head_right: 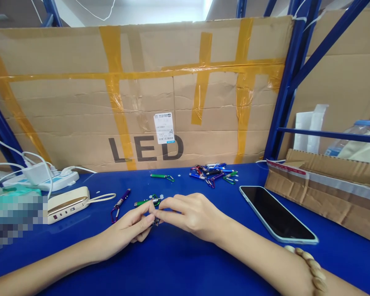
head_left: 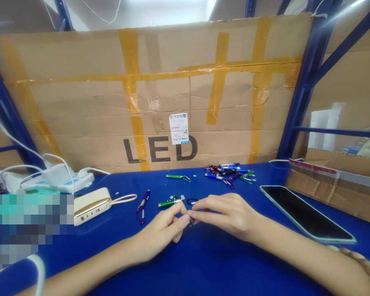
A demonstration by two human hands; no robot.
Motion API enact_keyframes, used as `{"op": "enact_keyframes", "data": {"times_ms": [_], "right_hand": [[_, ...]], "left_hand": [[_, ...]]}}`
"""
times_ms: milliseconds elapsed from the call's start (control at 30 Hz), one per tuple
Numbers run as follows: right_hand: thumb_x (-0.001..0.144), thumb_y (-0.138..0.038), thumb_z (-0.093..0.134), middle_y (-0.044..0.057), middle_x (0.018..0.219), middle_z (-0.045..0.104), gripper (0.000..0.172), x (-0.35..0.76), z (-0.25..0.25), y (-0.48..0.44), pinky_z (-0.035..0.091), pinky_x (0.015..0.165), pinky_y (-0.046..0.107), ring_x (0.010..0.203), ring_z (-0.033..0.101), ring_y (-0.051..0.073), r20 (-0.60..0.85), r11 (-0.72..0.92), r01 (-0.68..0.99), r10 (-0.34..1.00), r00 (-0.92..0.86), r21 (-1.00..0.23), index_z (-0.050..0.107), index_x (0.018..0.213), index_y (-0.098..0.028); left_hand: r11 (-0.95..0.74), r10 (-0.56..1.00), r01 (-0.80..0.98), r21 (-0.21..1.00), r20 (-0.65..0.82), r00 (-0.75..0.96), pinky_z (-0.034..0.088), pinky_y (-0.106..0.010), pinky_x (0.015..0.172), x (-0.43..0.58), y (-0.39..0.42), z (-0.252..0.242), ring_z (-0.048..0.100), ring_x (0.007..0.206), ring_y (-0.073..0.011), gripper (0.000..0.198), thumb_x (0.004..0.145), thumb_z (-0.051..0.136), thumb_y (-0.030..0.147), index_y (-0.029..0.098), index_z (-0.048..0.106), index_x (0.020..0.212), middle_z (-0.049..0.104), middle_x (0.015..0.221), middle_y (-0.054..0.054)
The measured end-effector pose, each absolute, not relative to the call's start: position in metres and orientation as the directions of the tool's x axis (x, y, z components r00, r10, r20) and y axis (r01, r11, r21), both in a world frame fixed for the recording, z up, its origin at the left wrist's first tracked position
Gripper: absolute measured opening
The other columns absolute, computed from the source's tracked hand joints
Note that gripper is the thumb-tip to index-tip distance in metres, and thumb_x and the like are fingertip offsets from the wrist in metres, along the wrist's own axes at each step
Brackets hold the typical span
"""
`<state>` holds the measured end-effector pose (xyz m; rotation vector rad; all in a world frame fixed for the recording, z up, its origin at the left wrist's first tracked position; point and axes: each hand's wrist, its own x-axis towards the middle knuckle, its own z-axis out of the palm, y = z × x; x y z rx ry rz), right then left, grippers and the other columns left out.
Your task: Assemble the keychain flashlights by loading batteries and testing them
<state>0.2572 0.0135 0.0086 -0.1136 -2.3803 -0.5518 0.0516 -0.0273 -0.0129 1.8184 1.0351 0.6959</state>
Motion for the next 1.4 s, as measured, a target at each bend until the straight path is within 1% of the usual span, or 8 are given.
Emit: {"op": "enact_keyframes", "data": {"times_ms": [167,500,600,767,933,1133,1267,1400], "right_hand": [[0.088,-0.011,0.047,0.002,0.082,0.069,0.017,0.259,0.015,0.010,0.038,0.045,0.020,0.056,0.055,0.007,0.644,0.847,0.169,-0.237,-0.728,0.504,0.063,0.092,-0.012],[0.088,-0.014,0.048,-0.002,0.070,0.067,0.017,0.256,0.013,0.008,0.033,0.042,0.021,0.054,0.053,0.006,0.591,0.806,0.131,-0.302,-0.748,0.577,0.064,0.081,-0.015],[0.090,-0.015,0.045,-0.001,0.076,0.068,0.021,0.255,0.012,0.010,0.035,0.044,0.020,0.057,0.055,0.006,0.616,0.861,0.135,-0.234,-0.752,0.491,0.063,0.081,-0.015],[0.088,-0.015,0.049,-0.002,0.075,0.067,0.017,0.254,0.007,0.017,0.039,0.049,0.015,0.063,0.059,0.004,0.726,0.959,0.158,-0.066,-0.685,0.236,0.062,0.078,-0.016],[0.088,-0.017,0.049,0.000,0.076,0.066,0.017,0.254,0.005,0.018,0.041,0.052,0.014,0.065,0.060,0.005,0.727,0.974,0.169,0.005,-0.686,0.154,0.062,0.078,-0.016],[0.088,-0.027,0.051,0.000,0.076,0.064,0.018,0.256,0.009,0.014,0.040,0.053,0.015,0.067,0.059,0.006,0.698,0.973,0.226,0.131,-0.704,0.046,0.062,0.077,-0.017],[0.089,-0.039,0.046,0.000,0.067,0.059,0.030,0.260,0.018,0.011,0.035,0.047,0.020,0.060,0.054,0.008,0.613,0.916,0.281,0.050,-0.788,0.286,0.060,0.074,-0.017],[0.093,-0.025,0.039,-0.001,0.060,0.052,0.032,0.259,0.017,0.009,0.030,0.045,0.023,0.055,0.046,0.010,0.490,0.876,0.217,-0.025,-0.871,0.430,0.055,0.067,-0.017]], "left_hand": [[-0.199,0.827,0.293,0.935,0.000,0.562,0.027,-0.020,0.051,0.051,-0.027,-0.010,0.031,0.051,-0.0066,0.033,0.088,0.037,0.050,0.019,0.037,0.077,0.035,0.057,0.008],[-0.214,0.809,0.347,0.913,-0.033,0.587,0.026,-0.021,0.050,0.049,-0.029,-0.008,0.030,0.052,-0.0074,0.032,0.089,0.034,0.049,0.019,0.040,0.085,0.034,0.056,0.008],[-0.210,0.829,0.378,0.902,-0.040,0.557,0.027,-0.021,0.052,0.049,-0.033,-0.006,0.031,0.054,-0.0082,0.029,0.089,0.033,0.048,0.020,0.038,0.098,0.036,0.059,0.008],[-0.306,0.844,0.442,0.843,0.026,0.536,0.034,-0.023,0.061,0.051,-0.035,-0.007,0.038,0.060,-0.0092,0.023,0.091,0.032,0.044,0.021,0.036,0.096,0.042,0.065,0.007],[-0.456,0.850,0.570,0.684,0.144,0.507,0.038,-0.029,0.083,0.050,-0.031,-0.013,0.049,0.091,-0.0140,0.012,0.091,0.035,0.033,0.023,0.040,0.096,0.052,0.098,-0.001],[-0.613,0.789,0.634,0.471,0.322,0.523,0.044,-0.027,0.074,0.050,-0.033,-0.019,0.055,0.086,-0.0158,0.006,0.092,0.033,0.026,0.022,0.037,0.089,0.058,0.093,-0.004],[-0.773,0.613,0.615,0.157,0.435,0.660,0.043,-0.025,0.062,0.052,-0.035,-0.019,0.052,0.066,-0.0145,0.010,0.092,0.030,0.020,0.022,0.034,0.083,0.056,0.077,-0.001],[-0.793,0.540,0.609,-0.012,0.449,0.712,0.040,-0.024,0.054,0.053,-0.035,-0.019,0.047,0.055,-0.0136,0.013,0.092,0.027,0.015,0.021,0.034,0.082,0.052,0.068,0.000]]}}
